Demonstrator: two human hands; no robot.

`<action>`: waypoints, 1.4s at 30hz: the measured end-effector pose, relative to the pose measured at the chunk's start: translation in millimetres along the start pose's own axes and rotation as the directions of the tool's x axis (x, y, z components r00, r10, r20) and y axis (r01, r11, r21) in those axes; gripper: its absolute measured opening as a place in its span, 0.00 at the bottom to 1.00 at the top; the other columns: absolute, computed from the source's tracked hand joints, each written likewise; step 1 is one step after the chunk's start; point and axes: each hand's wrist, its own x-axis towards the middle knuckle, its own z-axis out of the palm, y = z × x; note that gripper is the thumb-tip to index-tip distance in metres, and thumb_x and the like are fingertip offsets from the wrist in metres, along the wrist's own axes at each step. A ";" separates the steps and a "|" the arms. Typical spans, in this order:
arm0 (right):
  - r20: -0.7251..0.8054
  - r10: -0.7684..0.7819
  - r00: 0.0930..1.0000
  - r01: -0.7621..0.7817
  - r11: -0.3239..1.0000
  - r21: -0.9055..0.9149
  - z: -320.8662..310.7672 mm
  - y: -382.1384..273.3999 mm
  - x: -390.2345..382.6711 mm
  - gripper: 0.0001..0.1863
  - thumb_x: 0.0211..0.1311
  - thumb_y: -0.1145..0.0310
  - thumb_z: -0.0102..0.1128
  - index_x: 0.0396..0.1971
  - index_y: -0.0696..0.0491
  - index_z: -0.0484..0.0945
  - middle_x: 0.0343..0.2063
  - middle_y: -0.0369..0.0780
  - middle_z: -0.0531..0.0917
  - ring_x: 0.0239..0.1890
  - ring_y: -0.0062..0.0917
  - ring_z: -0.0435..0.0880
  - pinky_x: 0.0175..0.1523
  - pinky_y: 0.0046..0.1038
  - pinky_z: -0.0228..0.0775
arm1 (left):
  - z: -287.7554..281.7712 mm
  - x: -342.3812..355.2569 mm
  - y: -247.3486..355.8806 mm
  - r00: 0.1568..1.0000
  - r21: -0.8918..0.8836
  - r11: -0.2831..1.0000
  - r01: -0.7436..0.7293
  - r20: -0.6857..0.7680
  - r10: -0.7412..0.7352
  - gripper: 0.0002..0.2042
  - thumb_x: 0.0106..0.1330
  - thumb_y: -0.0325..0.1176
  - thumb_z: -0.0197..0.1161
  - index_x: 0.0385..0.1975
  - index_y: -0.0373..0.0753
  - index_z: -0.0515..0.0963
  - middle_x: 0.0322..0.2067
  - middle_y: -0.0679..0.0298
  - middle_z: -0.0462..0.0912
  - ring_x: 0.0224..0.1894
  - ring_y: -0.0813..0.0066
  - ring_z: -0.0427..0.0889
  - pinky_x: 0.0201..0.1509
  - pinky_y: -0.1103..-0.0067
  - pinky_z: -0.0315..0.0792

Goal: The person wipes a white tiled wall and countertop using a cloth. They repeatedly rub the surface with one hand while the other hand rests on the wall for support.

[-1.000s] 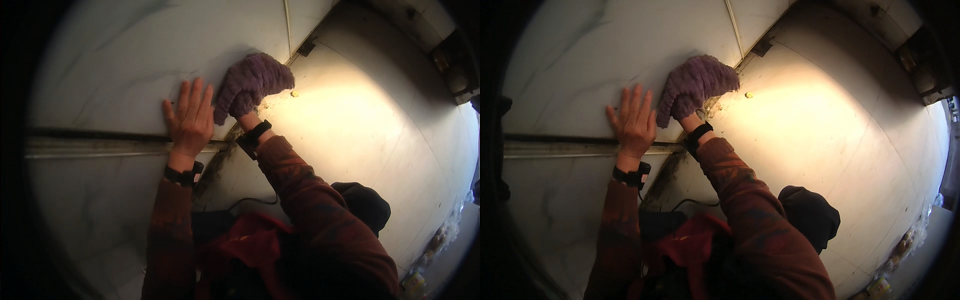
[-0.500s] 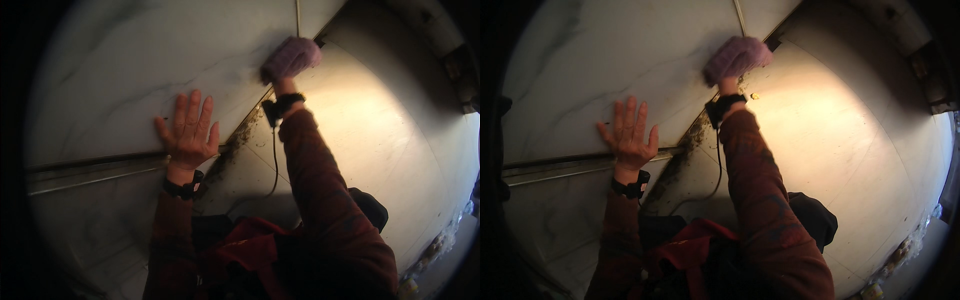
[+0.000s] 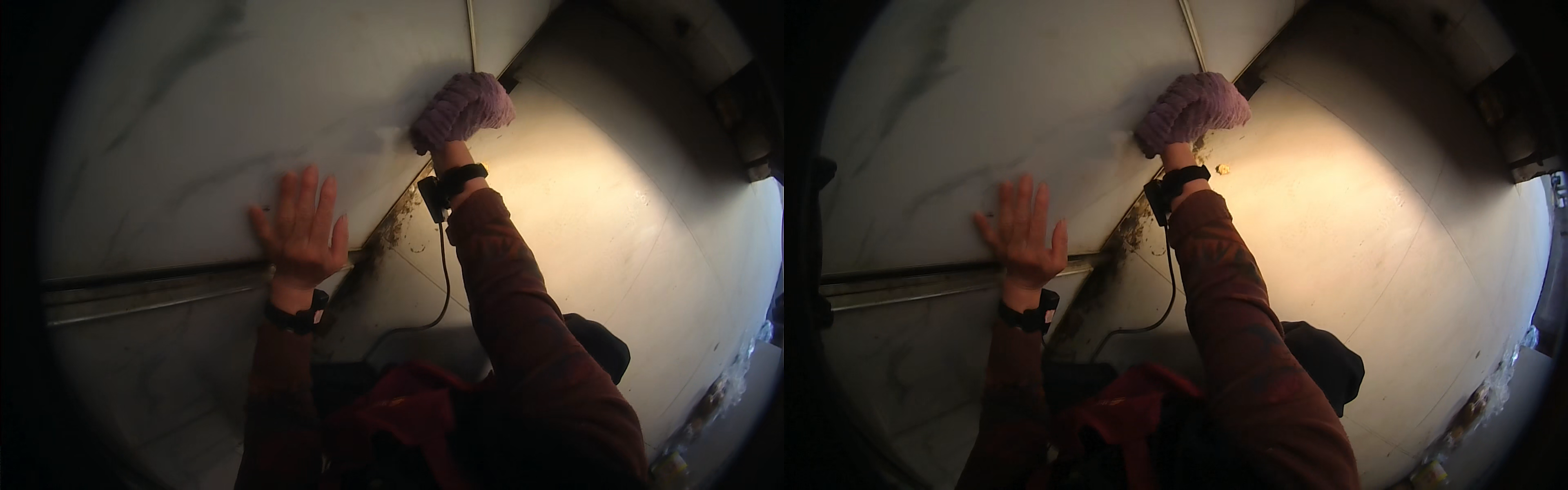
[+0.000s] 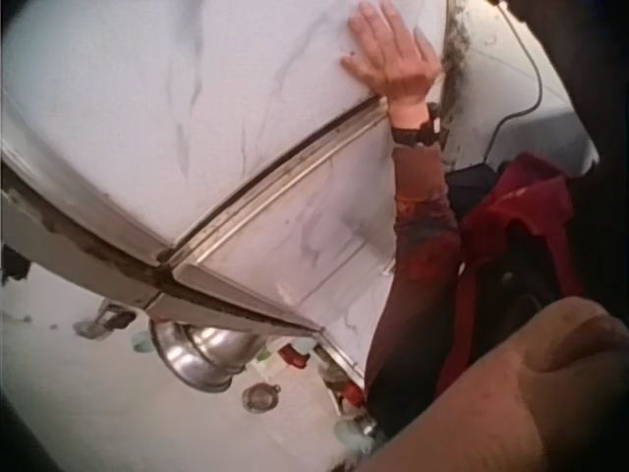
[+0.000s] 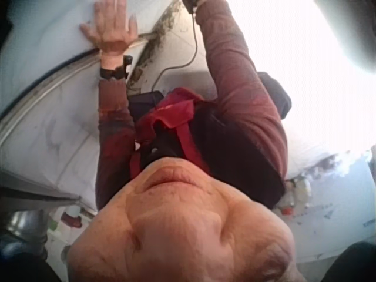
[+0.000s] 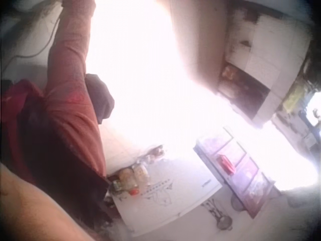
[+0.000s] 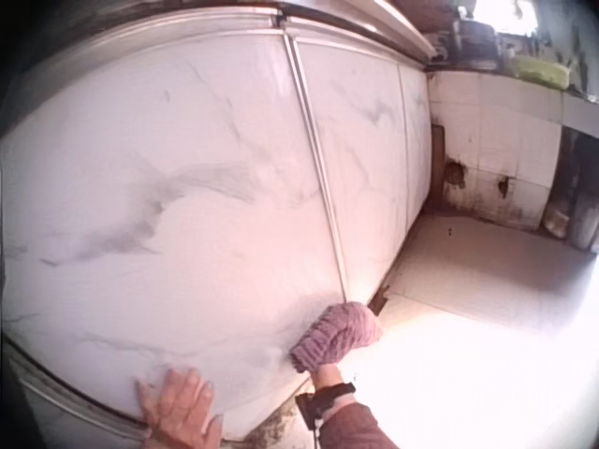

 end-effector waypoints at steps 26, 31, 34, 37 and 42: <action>-0.064 -0.186 0.981 0.182 0.982 -0.057 -7.4 -68.9 12.0 0.21 0.66 0.65 0.50 0.56 0.57 0.68 0.52 0.41 0.72 0.56 0.29 0.68 0.62 0.29 0.59 | 2.5 3.4 -0.3 0.999 0.001 0.999 -0.053 0.008 0.053 0.25 0.58 0.42 0.57 0.56 0.38 0.72 0.61 0.55 0.69 0.67 0.52 0.59 0.72 0.53 0.31; -0.072 -0.543 0.837 0.545 0.838 0.014 18.3 -156.7 24.4 0.20 0.67 0.65 0.48 0.56 0.57 0.68 0.51 0.40 0.73 0.55 0.26 0.69 0.60 0.27 0.61 | 4.4 3.6 -1.9 0.999 -0.026 0.998 -0.051 -0.009 0.051 0.25 0.59 0.42 0.57 0.55 0.36 0.72 0.60 0.53 0.70 0.68 0.51 0.59 0.72 0.53 0.29; -0.109 -0.524 0.844 0.508 0.849 -0.146 18.9 -125.1 39.7 0.20 0.67 0.65 0.48 0.55 0.57 0.68 0.50 0.40 0.73 0.54 0.25 0.70 0.60 0.26 0.62 | 5.0 2.8 -2.2 0.999 -0.008 0.999 -0.038 -0.025 0.038 0.24 0.60 0.43 0.55 0.55 0.39 0.73 0.59 0.55 0.71 0.67 0.53 0.60 0.72 0.53 0.29; -0.092 -0.214 0.972 0.201 0.970 -0.135 5.9 -40.7 28.2 0.20 0.66 0.65 0.48 0.55 0.58 0.68 0.51 0.41 0.73 0.55 0.29 0.69 0.61 0.29 0.60 | 4.1 1.1 -0.9 0.999 0.014 0.999 -0.029 -0.018 0.030 0.23 0.60 0.43 0.53 0.54 0.40 0.74 0.59 0.56 0.72 0.67 0.54 0.61 0.72 0.53 0.30; 0.005 0.143 0.990 -0.141 0.978 -0.157 13.1 24.3 -40.4 0.21 0.64 0.65 0.48 0.54 0.59 0.69 0.51 0.43 0.72 0.56 0.34 0.67 0.63 0.32 0.58 | 1.7 3.7 1.5 0.999 0.045 0.999 -0.026 0.029 0.025 0.23 0.61 0.44 0.52 0.55 0.40 0.74 0.59 0.56 0.72 0.67 0.54 0.61 0.72 0.53 0.30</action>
